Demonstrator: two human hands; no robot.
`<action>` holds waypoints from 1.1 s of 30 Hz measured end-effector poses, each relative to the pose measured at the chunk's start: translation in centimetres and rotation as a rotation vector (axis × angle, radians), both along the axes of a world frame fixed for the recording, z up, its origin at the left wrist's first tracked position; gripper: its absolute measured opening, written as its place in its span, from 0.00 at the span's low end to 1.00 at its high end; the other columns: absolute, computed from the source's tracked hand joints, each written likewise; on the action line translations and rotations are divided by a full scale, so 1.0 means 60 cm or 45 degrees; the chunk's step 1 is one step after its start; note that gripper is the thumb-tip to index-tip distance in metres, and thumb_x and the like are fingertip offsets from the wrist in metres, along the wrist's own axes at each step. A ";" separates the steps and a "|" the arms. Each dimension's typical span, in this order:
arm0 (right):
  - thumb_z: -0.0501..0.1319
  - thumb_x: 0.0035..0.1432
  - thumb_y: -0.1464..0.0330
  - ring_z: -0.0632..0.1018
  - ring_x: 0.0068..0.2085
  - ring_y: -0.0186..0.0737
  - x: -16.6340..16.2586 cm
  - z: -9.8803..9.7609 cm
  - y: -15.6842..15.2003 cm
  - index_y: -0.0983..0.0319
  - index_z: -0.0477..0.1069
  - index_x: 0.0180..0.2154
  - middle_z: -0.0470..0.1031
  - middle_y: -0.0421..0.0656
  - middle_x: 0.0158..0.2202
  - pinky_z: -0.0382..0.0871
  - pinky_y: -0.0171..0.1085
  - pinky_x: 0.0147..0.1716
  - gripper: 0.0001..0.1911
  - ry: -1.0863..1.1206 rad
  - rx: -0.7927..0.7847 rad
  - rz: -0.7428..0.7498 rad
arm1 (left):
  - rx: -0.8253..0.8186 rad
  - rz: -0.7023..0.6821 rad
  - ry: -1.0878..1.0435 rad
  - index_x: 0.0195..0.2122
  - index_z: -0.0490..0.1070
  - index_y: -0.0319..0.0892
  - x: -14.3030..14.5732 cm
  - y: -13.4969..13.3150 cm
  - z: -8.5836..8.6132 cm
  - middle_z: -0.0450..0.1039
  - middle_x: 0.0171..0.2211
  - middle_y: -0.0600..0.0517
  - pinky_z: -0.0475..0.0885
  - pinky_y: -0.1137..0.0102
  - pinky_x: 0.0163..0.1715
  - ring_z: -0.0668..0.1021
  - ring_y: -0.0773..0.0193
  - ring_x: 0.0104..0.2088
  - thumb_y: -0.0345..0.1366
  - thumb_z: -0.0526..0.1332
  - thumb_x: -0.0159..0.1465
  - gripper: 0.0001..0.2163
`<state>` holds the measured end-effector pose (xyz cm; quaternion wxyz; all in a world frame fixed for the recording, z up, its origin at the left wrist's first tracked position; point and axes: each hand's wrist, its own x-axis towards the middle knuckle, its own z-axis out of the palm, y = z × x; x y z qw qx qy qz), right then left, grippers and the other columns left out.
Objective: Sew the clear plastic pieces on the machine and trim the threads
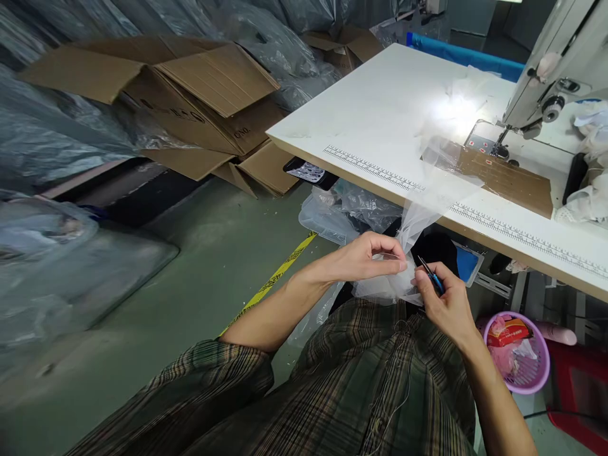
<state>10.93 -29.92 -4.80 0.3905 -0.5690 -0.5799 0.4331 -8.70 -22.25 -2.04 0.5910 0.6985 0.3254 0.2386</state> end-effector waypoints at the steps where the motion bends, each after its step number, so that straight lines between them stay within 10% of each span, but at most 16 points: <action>1: 0.52 0.65 0.46 0.64 0.21 0.32 0.000 -0.001 -0.002 0.61 0.74 0.33 0.72 0.39 0.23 0.59 0.33 0.21 0.27 -0.030 0.010 0.003 | -0.005 0.007 -0.007 0.30 0.76 0.38 0.001 -0.001 0.000 0.77 0.29 0.53 0.70 0.73 0.36 0.75 0.68 0.32 0.35 0.64 0.60 0.06; 33: 0.47 0.67 0.48 0.64 0.19 0.33 -0.008 0.013 -0.004 0.58 0.68 0.28 0.66 0.36 0.19 0.55 0.33 0.20 0.26 -0.416 0.162 0.006 | 0.023 0.058 0.011 0.29 0.77 0.38 0.011 -0.005 -0.007 0.77 0.29 0.52 0.69 0.74 0.35 0.75 0.68 0.32 0.34 0.64 0.59 0.06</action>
